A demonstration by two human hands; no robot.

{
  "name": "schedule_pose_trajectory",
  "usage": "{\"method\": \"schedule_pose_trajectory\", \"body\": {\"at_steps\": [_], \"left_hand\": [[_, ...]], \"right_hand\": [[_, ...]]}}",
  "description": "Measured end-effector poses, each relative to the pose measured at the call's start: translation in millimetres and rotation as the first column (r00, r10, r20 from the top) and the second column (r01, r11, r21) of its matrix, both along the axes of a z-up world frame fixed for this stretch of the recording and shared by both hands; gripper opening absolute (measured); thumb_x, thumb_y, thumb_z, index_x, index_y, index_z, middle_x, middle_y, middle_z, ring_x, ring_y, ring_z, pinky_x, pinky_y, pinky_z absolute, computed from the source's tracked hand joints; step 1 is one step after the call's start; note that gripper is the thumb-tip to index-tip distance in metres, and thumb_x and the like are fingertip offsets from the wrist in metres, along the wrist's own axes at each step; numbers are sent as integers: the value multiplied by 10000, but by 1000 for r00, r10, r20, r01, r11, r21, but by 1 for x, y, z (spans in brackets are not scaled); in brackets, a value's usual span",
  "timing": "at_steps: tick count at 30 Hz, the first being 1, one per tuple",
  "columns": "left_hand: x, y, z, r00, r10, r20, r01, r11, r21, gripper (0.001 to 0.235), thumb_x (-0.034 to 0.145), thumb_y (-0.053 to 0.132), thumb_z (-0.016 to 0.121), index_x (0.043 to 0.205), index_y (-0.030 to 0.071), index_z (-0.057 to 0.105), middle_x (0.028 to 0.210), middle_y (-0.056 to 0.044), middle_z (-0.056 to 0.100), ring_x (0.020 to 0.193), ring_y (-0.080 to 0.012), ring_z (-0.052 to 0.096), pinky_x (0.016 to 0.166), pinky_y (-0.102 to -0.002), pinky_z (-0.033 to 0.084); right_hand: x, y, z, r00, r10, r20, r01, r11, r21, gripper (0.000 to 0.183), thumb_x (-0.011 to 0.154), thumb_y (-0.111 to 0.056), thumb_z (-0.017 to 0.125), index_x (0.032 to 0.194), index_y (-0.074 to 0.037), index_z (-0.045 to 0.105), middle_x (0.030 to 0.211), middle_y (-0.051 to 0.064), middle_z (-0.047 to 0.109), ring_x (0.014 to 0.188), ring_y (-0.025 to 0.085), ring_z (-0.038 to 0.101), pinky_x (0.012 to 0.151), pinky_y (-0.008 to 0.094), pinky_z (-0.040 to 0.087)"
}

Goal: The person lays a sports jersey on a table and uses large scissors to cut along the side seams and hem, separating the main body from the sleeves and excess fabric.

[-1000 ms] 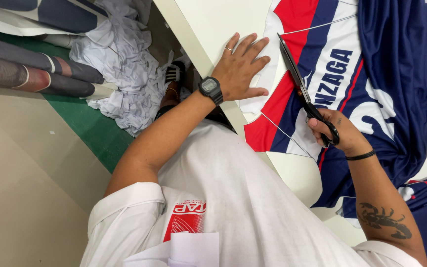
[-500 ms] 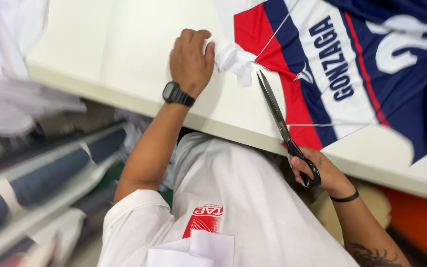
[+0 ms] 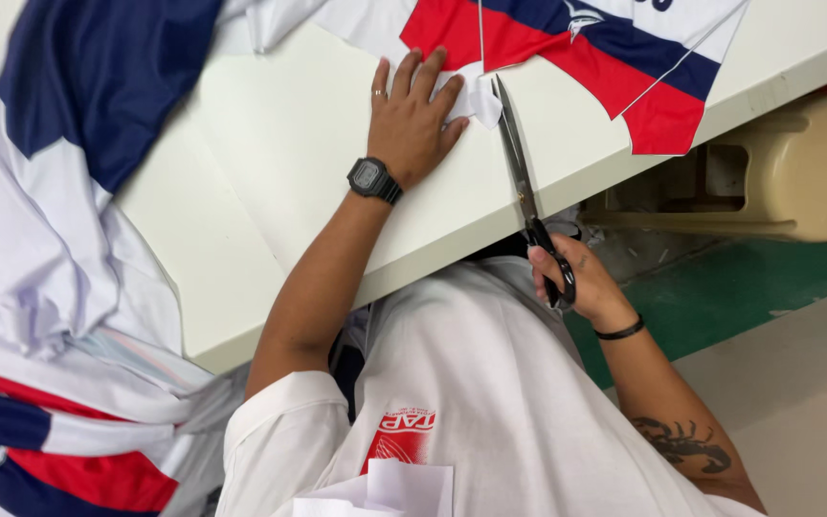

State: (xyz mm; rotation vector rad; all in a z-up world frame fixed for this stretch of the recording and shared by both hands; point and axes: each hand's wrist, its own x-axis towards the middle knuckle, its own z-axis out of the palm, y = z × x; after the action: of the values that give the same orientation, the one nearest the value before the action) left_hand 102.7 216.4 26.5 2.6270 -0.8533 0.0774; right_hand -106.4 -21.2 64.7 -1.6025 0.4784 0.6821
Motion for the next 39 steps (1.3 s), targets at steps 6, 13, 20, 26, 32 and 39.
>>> {"method": "schedule_pose_trajectory", "body": {"at_steps": [6,13,20,26,32,39], "left_hand": [[-5,10,-16,999,0,36,2,998,-66,448,951,395,718,1319,147,651,1517,-141,455,1426,-362,370,1188,-626,220],[-2,14,-17,1000,9,17,-7,992,-125,414,932,386,727,1275,160,674,1507,-149,462,1421,-369,375,1180,-628,221],[0,14,-18,1000,17,-11,-19,990,-142,417,912,390,748,1257,164,683,1503,-142,468,1421,-359,382,1186,-619,223],[2,15,-18,1000,21,-23,-24,988,-153,414,916,384,769,1257,163,691,1511,-137,465,1425,-348,383,1197,-606,228],[3,14,-19,999,17,-34,-23,985,-171,427,912,393,788,1261,165,697,1515,-128,459,1434,-351,371,1209,-599,216],[3,15,-21,998,17,-53,-26,985,-173,433,917,395,803,1271,169,700,1528,-126,450,1442,-352,362,1221,-596,203]], "right_hand": [[1,37,-2,995,-102,-9,103,995,20,505,904,-563,627,854,-63,578,614,26,581,523,134,600,450,284,486],[9,56,9,990,-142,-18,141,989,-44,548,892,-596,643,791,-63,570,610,23,570,502,121,588,446,263,486],[11,75,11,980,-199,-10,200,980,17,506,906,-575,633,788,-88,567,611,15,565,497,115,564,458,263,485],[15,86,15,980,-200,0,200,980,4,519,921,-567,634,769,-77,558,599,16,561,500,118,567,468,267,486],[19,89,17,980,-200,-1,200,980,-21,508,928,-555,628,778,-75,558,593,10,559,501,110,563,466,266,480],[22,93,19,979,-201,17,201,979,-17,504,945,-549,622,810,-66,573,578,-3,544,499,92,545,474,253,467]]}}
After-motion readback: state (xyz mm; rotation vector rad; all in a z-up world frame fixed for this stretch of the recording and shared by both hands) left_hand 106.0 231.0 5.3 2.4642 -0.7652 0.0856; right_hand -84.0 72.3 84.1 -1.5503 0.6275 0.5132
